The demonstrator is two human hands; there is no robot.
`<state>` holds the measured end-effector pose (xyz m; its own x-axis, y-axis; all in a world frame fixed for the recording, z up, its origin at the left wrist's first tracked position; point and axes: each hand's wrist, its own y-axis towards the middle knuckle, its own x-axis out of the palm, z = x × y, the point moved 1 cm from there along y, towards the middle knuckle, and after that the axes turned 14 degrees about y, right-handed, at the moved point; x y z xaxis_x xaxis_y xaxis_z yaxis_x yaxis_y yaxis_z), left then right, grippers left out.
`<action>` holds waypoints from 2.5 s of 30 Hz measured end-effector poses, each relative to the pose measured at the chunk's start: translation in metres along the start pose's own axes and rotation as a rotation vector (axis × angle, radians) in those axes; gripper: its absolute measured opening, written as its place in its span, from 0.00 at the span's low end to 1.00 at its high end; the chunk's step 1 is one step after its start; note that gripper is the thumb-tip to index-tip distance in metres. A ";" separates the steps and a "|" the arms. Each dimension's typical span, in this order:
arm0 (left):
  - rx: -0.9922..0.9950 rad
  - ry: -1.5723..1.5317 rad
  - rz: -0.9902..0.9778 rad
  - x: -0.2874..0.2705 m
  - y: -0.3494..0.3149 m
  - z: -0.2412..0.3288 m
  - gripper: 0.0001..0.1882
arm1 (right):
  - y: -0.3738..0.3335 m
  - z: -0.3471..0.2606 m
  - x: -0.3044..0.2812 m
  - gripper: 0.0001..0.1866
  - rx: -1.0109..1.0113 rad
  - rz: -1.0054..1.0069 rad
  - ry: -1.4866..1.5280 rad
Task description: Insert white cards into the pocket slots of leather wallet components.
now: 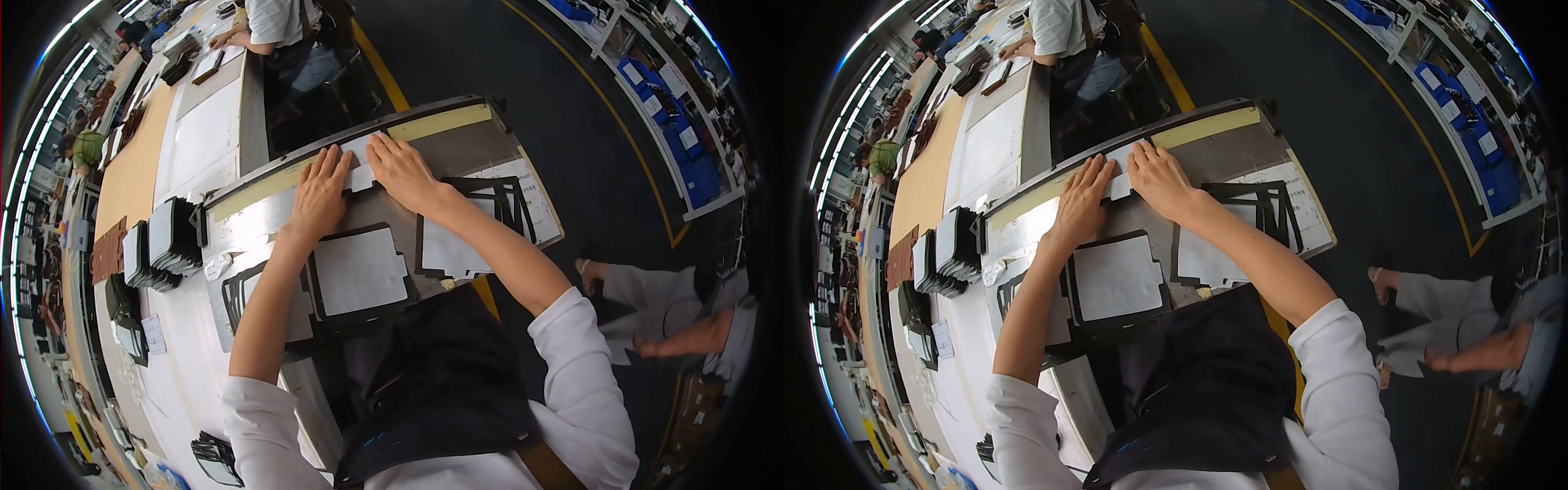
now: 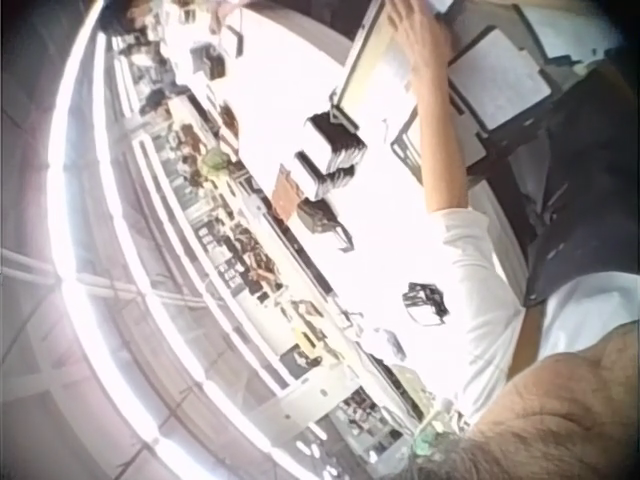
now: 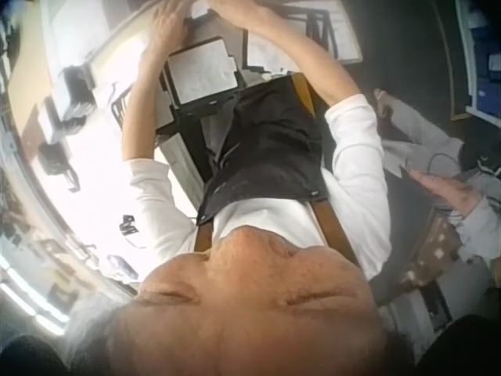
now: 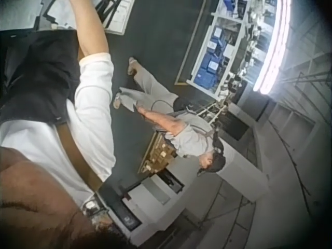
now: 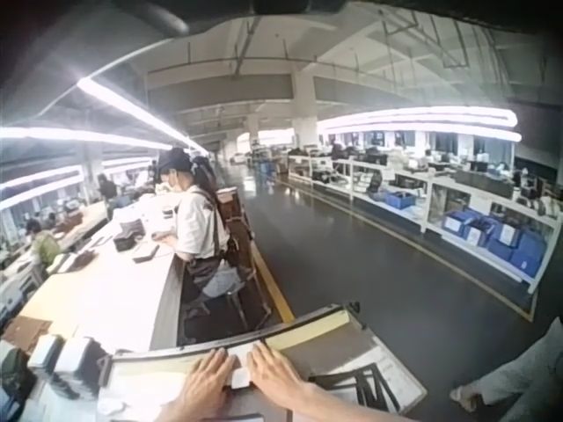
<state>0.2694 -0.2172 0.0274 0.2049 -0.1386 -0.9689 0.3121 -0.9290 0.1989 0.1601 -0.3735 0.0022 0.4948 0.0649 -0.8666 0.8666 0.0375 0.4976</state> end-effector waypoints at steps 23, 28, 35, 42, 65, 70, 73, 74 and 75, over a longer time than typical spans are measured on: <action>0.000 0.169 0.148 0.007 -0.001 0.003 0.25 | 0.005 -0.009 0.001 0.22 0.005 0.031 0.066; -0.022 0.085 0.096 0.001 -0.002 0.007 0.29 | 0.002 -0.007 -0.002 0.22 0.029 0.036 0.191; 0.020 0.152 0.152 -0.003 -0.004 0.008 0.30 | 0.003 -0.006 -0.015 0.22 0.022 -0.075 0.287; 0.054 0.140 0.195 -0.002 -0.006 0.008 0.33 | 0.002 -0.004 -0.014 0.22 0.017 -0.096 0.268; -0.046 -0.135 -0.172 -0.122 -0.158 0.052 0.49 | -0.066 0.003 -0.142 0.27 0.069 -0.089 0.114; -0.265 -0.196 -0.150 -0.120 -0.197 0.035 0.48 | -0.123 -0.034 -0.169 0.39 0.121 -0.448 0.424; -0.328 -0.401 -0.029 -0.119 -0.206 0.028 0.35 | -0.099 -0.065 -0.151 0.38 -0.060 -0.403 0.627; -0.338 -0.397 -0.026 -0.120 -0.208 0.027 0.35 | -0.086 -0.077 -0.137 0.37 -0.132 -0.358 0.660; -0.374 -0.452 0.007 -0.118 -0.210 0.025 0.31 | -0.071 -0.091 -0.123 0.35 -0.197 -0.287 0.688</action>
<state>0.1568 -0.0147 0.0960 -0.1820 -0.3535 -0.9175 0.6355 -0.7543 0.1646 0.0315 -0.2940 0.0771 0.0453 0.6286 -0.7764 0.8955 0.3190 0.3105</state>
